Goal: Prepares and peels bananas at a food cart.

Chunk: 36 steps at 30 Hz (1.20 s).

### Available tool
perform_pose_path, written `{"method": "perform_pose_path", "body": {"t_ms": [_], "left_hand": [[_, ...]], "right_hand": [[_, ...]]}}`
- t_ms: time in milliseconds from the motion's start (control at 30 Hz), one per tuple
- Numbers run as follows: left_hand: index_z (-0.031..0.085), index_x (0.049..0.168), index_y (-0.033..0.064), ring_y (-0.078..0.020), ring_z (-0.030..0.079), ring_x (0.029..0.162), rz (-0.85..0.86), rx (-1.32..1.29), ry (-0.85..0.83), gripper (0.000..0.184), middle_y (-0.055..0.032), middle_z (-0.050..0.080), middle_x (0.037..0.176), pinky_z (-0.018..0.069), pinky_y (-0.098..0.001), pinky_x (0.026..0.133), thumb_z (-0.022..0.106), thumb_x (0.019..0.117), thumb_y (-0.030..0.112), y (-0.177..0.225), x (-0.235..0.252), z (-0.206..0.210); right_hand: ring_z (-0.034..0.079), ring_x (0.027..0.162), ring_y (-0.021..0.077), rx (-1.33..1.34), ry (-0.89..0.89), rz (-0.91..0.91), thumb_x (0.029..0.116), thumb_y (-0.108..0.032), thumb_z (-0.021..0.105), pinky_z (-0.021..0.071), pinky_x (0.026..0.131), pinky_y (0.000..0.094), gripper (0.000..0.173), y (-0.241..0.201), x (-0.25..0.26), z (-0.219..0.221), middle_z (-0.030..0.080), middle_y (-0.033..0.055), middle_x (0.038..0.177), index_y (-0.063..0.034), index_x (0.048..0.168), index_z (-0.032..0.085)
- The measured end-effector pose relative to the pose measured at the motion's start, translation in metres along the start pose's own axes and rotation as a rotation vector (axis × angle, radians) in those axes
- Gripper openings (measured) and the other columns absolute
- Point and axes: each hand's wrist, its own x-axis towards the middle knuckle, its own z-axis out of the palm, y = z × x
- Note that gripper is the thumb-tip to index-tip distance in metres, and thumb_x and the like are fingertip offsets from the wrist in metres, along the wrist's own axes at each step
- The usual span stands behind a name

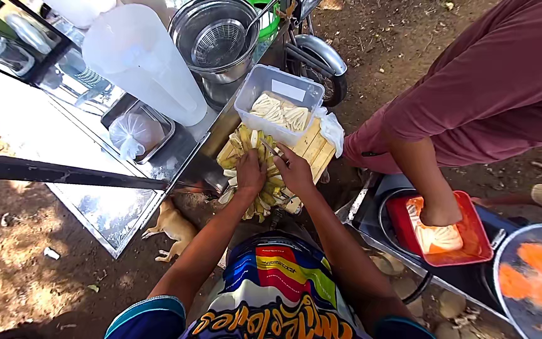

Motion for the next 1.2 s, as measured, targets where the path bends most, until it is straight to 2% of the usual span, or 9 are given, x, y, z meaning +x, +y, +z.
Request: {"method": "perform_pose_path", "body": {"t_ms": [200, 267, 433, 700, 800, 867, 1000, 1067, 1200], "left_hand": [[0.056, 0.133, 0.0006, -0.0364, 0.06, 0.124, 0.045, 0.028, 0.03, 0.042, -0.0184, 0.066, 0.126, 0.0435, -0.0546, 0.11, 0.065, 0.0994, 0.025, 0.001, -0.004, 0.005], [0.056, 0.133, 0.0012, -0.0362, 0.059, 0.127, 0.048, 0.023, 0.021, 0.043, -0.0179, 0.066, 0.128, 0.0428, -0.0539, 0.111, 0.065, 0.0992, 0.025, 0.001, -0.004, 0.004], [0.056, 0.133, 0.0032, -0.0369, 0.059, 0.126, 0.065, -0.014, 0.006, 0.041, -0.0176, 0.066, 0.127, 0.0456, -0.0543, 0.107, 0.065, 0.1001, 0.025, -0.001, -0.004, 0.001], [0.056, 0.134, 0.0029, -0.0371, 0.06, 0.123, 0.113, -0.028, 0.019, 0.041, -0.0182, 0.067, 0.124, 0.0467, -0.0537, 0.106, 0.067, 0.0987, 0.022, -0.008, -0.001, 0.005], [0.056, 0.134, 0.0024, -0.0349, 0.06, 0.124, 0.093, -0.008, -0.023, 0.042, -0.0171, 0.067, 0.123, 0.0452, -0.0508, 0.109, 0.065, 0.0996, 0.023, -0.01, 0.005, 0.004], [0.055, 0.136, 0.0018, -0.0347, 0.06, 0.125, 0.085, -0.003, -0.042, 0.043, -0.0175, 0.068, 0.124, 0.0454, -0.0503, 0.109, 0.064, 0.0998, 0.023, -0.011, 0.008, 0.002], [0.055, 0.136, 0.0012, -0.037, 0.061, 0.123, 0.098, 0.003, -0.042, 0.044, -0.0196, 0.066, 0.124, 0.0468, -0.0529, 0.107, 0.065, 0.1, 0.024, -0.011, 0.007, 0.004], [0.056, 0.133, 0.0003, -0.0394, 0.061, 0.119, 0.132, -0.009, -0.002, 0.042, -0.0213, 0.067, 0.121, 0.0482, -0.0556, 0.103, 0.067, 0.0991, 0.022, -0.009, 0.002, 0.007], [0.054, 0.138, 0.0021, -0.0359, 0.059, 0.127, 0.055, -0.026, -0.079, 0.046, -0.019, 0.065, 0.128, 0.0452, -0.052, 0.11, 0.066, 0.099, 0.024, -0.005, 0.006, -0.001]], "right_hand": [[0.065, 0.071, 0.0269, -0.018, -0.091, 0.044, 0.1089, -0.031, 0.052, 0.0565, 0.068, 0.0503, 0.049, 0.004, 0.002, 0.008, 0.071, 0.0125, 0.091, -0.0167, 0.156, 0.047], [0.065, 0.073, 0.0259, -0.003, -0.119, 0.062, 0.1089, -0.031, 0.053, 0.056, 0.071, 0.0493, 0.048, 0.009, 0.004, 0.007, 0.071, 0.012, 0.091, -0.018, 0.155, 0.048], [0.059, 0.066, 0.0239, 0.046, -0.133, 0.055, 0.1076, -0.027, 0.056, 0.0532, 0.066, 0.0451, 0.048, 0.017, 0.008, 0.004, 0.067, 0.0122, 0.083, -0.0129, 0.153, 0.051], [0.055, 0.06, 0.0238, 0.027, -0.127, 0.1, 0.1075, -0.029, 0.057, 0.0491, 0.058, 0.044, 0.052, 0.008, 0.016, 0.003, 0.064, 0.011, 0.077, -0.0157, 0.157, 0.046], [0.057, 0.068, 0.0228, 0.013, -0.168, 0.092, 0.108, -0.034, 0.054, 0.0518, 0.071, 0.0455, 0.051, 0.021, 0.034, 0.008, 0.064, 0.0092, 0.08, -0.021, 0.157, 0.046], [0.059, 0.071, 0.0246, -0.003, -0.175, 0.082, 0.1085, -0.035, 0.052, 0.0524, 0.074, 0.048, 0.049, 0.021, 0.039, 0.01, 0.066, 0.0106, 0.083, -0.0221, 0.156, 0.049], [0.064, 0.077, 0.0282, -0.049, -0.13, 0.087, 0.1093, -0.034, 0.05, 0.0536, 0.078, 0.0524, 0.046, 0.015, 0.04, 0.016, 0.069, 0.0136, 0.09, -0.0192, 0.153, 0.052], [0.067, 0.085, 0.0311, -0.064, -0.099, 0.099, 0.1095, -0.035, 0.049, 0.0543, 0.083, 0.0554, 0.045, 0.014, 0.041, 0.017, 0.072, 0.016, 0.1, -0.0169, 0.15, 0.055], [0.068, 0.09, 0.032, -0.061, -0.114, 0.101, 0.1095, -0.036, 0.049, 0.0536, 0.087, 0.0559, 0.045, 0.012, 0.045, 0.015, 0.072, 0.0167, 0.105, -0.0166, 0.149, 0.056]]}}
